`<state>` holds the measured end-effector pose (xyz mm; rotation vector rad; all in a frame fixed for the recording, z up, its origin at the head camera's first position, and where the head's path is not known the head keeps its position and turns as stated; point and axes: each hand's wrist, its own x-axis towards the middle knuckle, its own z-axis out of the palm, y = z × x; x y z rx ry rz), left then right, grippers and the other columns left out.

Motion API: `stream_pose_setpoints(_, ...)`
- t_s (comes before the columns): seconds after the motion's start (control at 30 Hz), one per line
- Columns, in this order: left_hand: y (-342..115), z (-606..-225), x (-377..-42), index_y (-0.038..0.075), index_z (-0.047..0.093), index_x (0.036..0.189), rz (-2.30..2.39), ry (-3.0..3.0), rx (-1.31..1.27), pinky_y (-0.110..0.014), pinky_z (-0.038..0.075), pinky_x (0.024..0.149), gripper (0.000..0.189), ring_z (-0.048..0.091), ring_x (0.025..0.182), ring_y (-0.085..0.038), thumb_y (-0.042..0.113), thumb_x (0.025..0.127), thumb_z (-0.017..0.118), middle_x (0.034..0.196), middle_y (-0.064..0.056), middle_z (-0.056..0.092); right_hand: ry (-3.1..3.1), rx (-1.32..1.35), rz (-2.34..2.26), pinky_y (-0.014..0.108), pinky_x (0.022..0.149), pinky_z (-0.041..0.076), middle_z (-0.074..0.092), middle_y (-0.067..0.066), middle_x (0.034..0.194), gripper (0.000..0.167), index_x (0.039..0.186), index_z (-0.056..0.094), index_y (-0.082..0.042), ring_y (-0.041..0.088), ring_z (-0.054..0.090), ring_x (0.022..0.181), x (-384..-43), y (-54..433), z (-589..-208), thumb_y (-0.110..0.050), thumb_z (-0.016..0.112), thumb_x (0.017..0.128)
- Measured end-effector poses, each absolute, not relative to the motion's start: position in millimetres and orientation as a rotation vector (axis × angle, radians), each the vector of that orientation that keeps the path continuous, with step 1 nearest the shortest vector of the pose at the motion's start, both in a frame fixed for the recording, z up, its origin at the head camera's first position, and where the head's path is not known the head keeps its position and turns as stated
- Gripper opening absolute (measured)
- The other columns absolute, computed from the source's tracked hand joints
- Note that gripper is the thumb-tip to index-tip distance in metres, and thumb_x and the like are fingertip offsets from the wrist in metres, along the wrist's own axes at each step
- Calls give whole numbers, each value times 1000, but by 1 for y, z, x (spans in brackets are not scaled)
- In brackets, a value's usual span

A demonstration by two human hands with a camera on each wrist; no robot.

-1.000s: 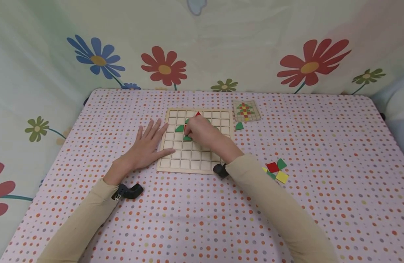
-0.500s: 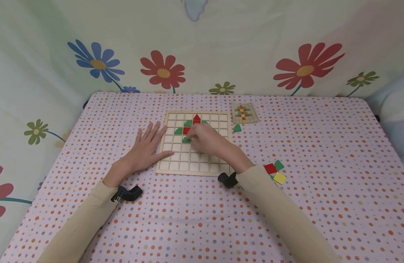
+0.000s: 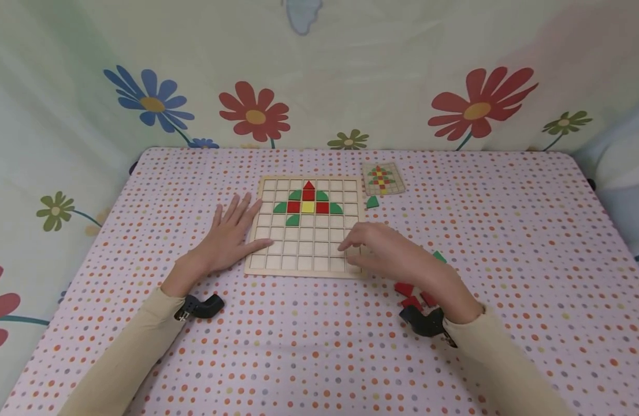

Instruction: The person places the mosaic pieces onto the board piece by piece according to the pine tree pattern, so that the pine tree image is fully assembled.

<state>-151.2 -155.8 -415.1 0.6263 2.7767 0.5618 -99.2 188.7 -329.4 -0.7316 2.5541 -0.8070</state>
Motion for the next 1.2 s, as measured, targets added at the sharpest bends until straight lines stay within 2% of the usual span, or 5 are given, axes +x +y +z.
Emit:
stream_pose_setpoints(0.3,-154,-415,-151,15,8,170,545,2775,619,-61,-13,124,98,-14,160,-33,63,101,57,176,-12,-6,2603,-599,-848,30,72,54,73,4,115,25,115,78,-8,18,61,93,-85,235,-342,-10,83,91)
stream_pose_setpoints(0.57,-154,-415,-152,14,9,170,538,2781,617,-60,-14,124,97,-13,160,-34,63,101,56,176,-13,-5,2722,-519,-735,52,83,59,70,16,120,33,119,76,-3,36,66,106,-77,261,-347,-6,85,87)
stream_pose_setpoints(0.7,-154,-413,-151,14,9,170,539,2785,625,-60,-14,124,97,-13,160,-34,62,101,57,175,-13,-5,2777,-444,-649,55,81,58,69,22,118,36,119,75,2,40,65,104,-75,273,-347,-3,86,84)
stream_pose_setpoints(0.87,-154,-412,-150,14,9,170,544,2785,624,-60,-14,124,98,-14,160,-34,62,101,58,176,-13,-4,2760,-334,-606,54,79,59,69,19,104,34,113,74,9,37,66,94,-76,281,-352,1,86,82)
stream_pose_setpoints(1.2,-155,-416,-151,15,8,170,533,2784,617,-60,-14,124,98,-15,160,-32,62,101,57,176,-12,-6,2708,-198,-614,55,79,59,72,21,97,34,112,71,12,38,68,89,-85,278,-354,5,85,81)
